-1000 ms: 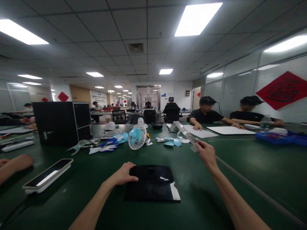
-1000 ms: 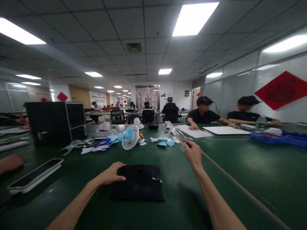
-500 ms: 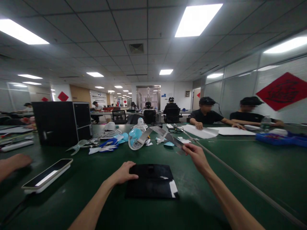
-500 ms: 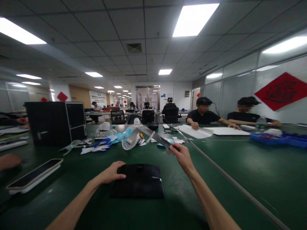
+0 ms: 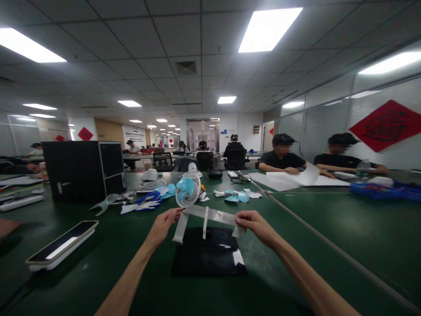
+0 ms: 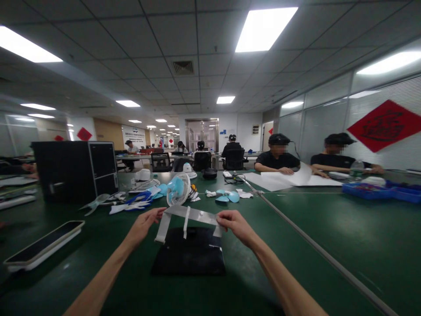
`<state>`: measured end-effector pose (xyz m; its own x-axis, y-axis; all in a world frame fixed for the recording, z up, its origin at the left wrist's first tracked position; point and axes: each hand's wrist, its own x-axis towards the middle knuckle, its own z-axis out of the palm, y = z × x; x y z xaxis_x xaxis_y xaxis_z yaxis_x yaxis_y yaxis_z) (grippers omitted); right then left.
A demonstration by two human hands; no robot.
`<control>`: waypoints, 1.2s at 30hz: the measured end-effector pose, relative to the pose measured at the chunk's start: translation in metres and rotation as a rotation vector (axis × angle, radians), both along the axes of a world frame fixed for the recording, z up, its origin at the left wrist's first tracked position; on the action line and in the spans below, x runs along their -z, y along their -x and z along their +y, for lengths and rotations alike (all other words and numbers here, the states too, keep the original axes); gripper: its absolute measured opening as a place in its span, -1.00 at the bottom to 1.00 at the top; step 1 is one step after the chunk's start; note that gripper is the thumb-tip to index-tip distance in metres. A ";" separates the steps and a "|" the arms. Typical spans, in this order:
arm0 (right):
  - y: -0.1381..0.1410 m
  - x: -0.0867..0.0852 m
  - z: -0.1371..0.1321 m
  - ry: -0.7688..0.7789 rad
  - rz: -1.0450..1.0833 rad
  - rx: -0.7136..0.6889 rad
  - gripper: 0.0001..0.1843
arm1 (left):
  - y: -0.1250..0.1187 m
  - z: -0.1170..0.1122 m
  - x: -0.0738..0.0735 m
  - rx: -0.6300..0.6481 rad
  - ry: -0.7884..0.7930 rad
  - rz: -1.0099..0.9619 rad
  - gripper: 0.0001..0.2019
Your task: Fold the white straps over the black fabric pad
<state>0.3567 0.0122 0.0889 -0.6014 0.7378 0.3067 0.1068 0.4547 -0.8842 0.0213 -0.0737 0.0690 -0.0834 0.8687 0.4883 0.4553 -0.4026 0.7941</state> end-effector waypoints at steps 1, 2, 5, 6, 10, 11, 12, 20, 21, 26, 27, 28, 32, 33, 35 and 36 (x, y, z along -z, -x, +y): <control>0.001 0.001 -0.001 -0.005 -0.015 -0.002 -0.59 | -0.004 -0.003 -0.002 -0.005 0.004 0.017 -0.45; 0.002 0.002 -0.001 -0.008 -0.029 -0.005 -0.58 | -0.008 -0.005 -0.003 -0.014 0.009 0.031 -0.47; 0.005 0.006 -0.001 -0.014 -0.055 -0.010 -0.59 | -0.016 -0.011 -0.008 -0.038 0.021 0.028 -0.54; 0.005 0.006 -0.001 -0.014 -0.061 -0.012 -0.60 | -0.018 -0.012 -0.010 -0.042 0.025 0.020 -0.57; 0.006 0.005 -0.006 0.017 -0.087 -0.011 -0.64 | -0.019 -0.015 -0.011 -0.012 0.078 -0.034 -0.64; 0.005 0.004 -0.009 0.041 -0.091 -0.011 -0.65 | -0.018 -0.016 -0.011 0.023 0.113 -0.050 -0.65; 0.004 0.003 -0.012 0.068 -0.089 -0.010 -0.66 | -0.017 -0.017 -0.010 0.070 0.160 -0.060 -0.65; -0.006 0.026 -0.027 0.214 -0.209 0.018 -0.79 | -0.006 -0.020 0.001 0.376 0.630 0.187 -0.66; -0.006 0.030 -0.027 0.207 -0.232 0.027 -0.81 | -0.005 -0.018 0.004 0.375 0.654 0.225 -0.65; -0.001 0.042 -0.025 0.150 -0.314 0.069 -0.87 | -0.007 -0.009 0.014 0.332 0.648 0.336 -0.64; 0.000 0.043 -0.024 0.131 -0.335 0.082 -0.86 | -0.007 -0.008 0.015 0.322 0.645 0.351 -0.64; 0.001 0.044 -0.023 0.110 -0.354 0.093 -0.86 | -0.008 -0.008 0.016 0.314 0.641 0.367 -0.64; 0.004 0.044 -0.022 0.031 -0.425 0.119 -0.87 | -0.010 -0.007 0.019 0.278 0.600 0.466 -0.67; 0.005 0.044 -0.022 0.012 -0.439 0.127 -0.87 | -0.010 -0.006 0.019 0.267 0.590 0.490 -0.68; 0.006 0.043 -0.024 -0.018 -0.467 0.147 -0.87 | -0.011 -0.006 0.021 0.245 0.586 0.525 -0.70; 0.007 0.043 -0.026 -0.028 -0.480 0.157 -0.86 | -0.012 -0.006 0.021 0.235 0.589 0.536 -0.70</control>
